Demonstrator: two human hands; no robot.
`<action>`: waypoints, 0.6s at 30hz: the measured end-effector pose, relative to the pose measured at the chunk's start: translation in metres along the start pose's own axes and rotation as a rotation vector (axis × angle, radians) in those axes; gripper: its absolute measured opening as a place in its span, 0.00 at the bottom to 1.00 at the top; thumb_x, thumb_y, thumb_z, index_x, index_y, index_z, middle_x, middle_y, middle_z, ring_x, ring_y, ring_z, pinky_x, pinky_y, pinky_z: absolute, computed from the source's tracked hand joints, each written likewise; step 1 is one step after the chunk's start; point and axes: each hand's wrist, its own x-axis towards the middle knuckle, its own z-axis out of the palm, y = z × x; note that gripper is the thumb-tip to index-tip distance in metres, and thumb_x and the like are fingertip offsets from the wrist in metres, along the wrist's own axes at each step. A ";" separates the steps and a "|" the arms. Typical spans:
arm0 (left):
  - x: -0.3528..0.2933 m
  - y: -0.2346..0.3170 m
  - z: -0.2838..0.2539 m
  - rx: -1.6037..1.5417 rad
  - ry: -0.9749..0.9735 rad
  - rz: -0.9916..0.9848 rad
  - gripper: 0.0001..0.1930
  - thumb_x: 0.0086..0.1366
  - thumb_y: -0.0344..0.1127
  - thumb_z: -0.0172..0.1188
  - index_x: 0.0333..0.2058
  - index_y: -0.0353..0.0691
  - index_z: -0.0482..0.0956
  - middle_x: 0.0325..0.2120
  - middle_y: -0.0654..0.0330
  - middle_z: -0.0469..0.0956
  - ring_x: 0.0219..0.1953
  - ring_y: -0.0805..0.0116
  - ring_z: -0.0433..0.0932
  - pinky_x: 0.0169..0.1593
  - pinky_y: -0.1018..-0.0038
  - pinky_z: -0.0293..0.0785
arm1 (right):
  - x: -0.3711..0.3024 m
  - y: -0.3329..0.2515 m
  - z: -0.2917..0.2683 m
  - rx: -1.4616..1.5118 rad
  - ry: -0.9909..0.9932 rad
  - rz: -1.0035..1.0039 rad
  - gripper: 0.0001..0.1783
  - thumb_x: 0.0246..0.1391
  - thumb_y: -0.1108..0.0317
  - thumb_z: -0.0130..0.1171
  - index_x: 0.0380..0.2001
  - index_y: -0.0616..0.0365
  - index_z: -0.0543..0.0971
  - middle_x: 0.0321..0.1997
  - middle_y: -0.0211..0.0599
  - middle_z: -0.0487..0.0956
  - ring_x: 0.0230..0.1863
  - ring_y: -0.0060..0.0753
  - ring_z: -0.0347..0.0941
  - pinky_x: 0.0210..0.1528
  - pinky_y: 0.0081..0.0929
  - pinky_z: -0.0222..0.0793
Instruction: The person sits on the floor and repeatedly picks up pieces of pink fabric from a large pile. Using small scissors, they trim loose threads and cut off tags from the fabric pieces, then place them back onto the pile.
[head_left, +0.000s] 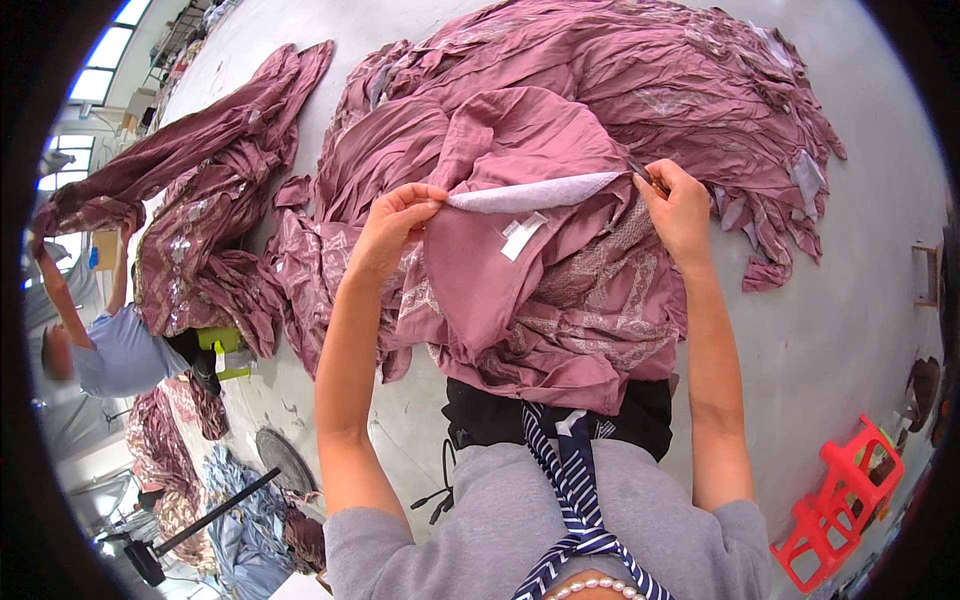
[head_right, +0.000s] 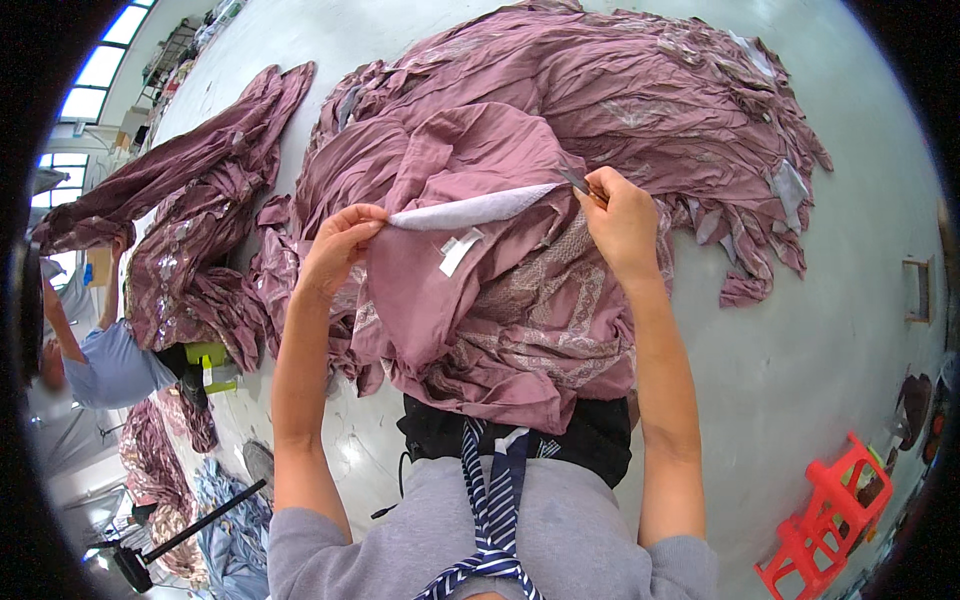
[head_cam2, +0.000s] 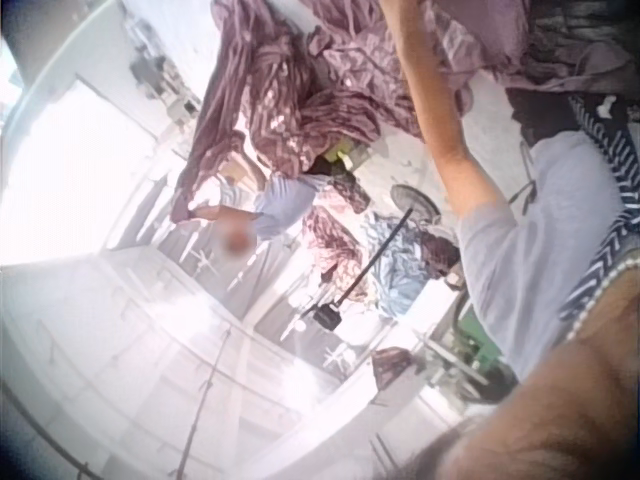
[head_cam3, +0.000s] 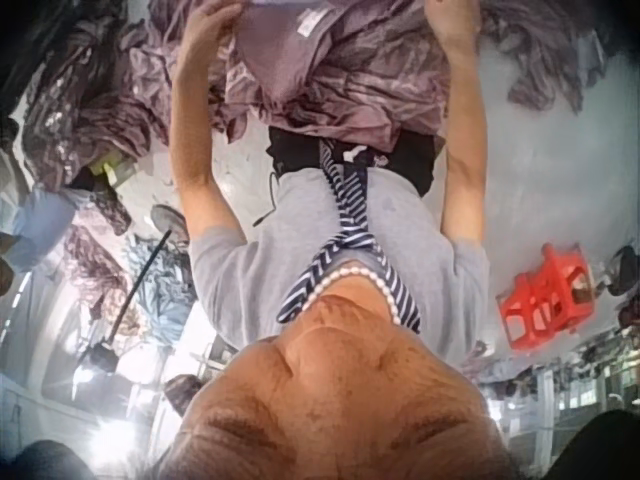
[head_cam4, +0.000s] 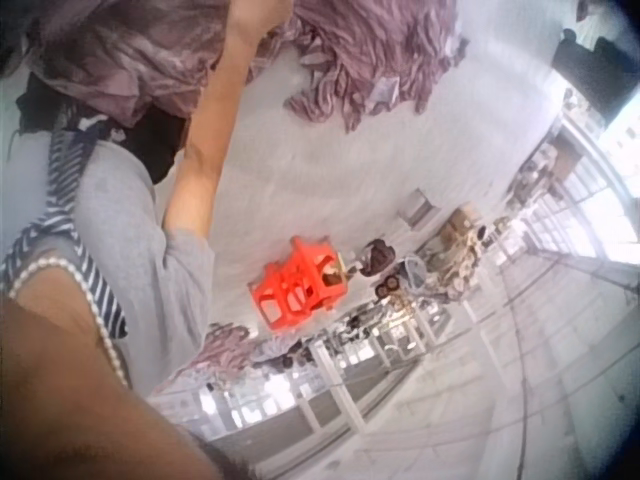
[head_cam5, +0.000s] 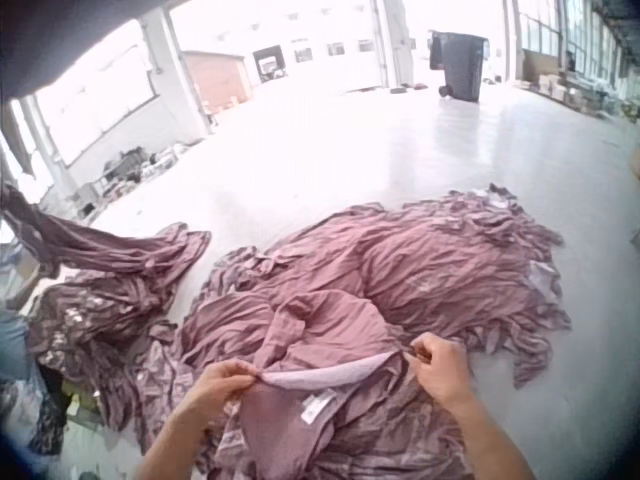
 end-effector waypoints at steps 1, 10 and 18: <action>0.001 -0.004 0.002 -0.042 0.020 -0.010 0.09 0.64 0.32 0.56 0.42 0.41 0.78 0.28 0.71 0.77 0.28 0.85 0.73 0.33 0.87 0.69 | 0.000 -0.001 0.000 -0.015 -0.019 0.017 0.09 0.49 0.68 0.62 0.30 0.61 0.76 0.21 0.37 0.74 0.23 0.28 0.70 0.27 0.26 0.64; -0.037 -0.025 0.058 -0.191 0.002 -0.134 0.20 0.60 0.36 0.63 0.49 0.36 0.72 0.37 0.64 0.77 0.38 0.74 0.77 0.44 0.76 0.74 | 0.000 0.004 0.004 -0.069 -0.067 0.055 0.09 0.47 0.69 0.63 0.31 0.61 0.76 0.24 0.42 0.79 0.26 0.34 0.77 0.31 0.28 0.69; -0.037 -0.043 0.070 -0.959 0.011 -0.023 0.12 0.55 0.30 0.52 0.36 0.31 0.78 0.35 0.52 0.79 0.40 0.61 0.77 0.51 0.67 0.73 | -0.020 -0.045 -0.014 0.026 0.094 -0.196 0.16 0.51 0.62 0.63 0.41 0.56 0.73 0.31 0.37 0.78 0.30 0.33 0.78 0.33 0.27 0.74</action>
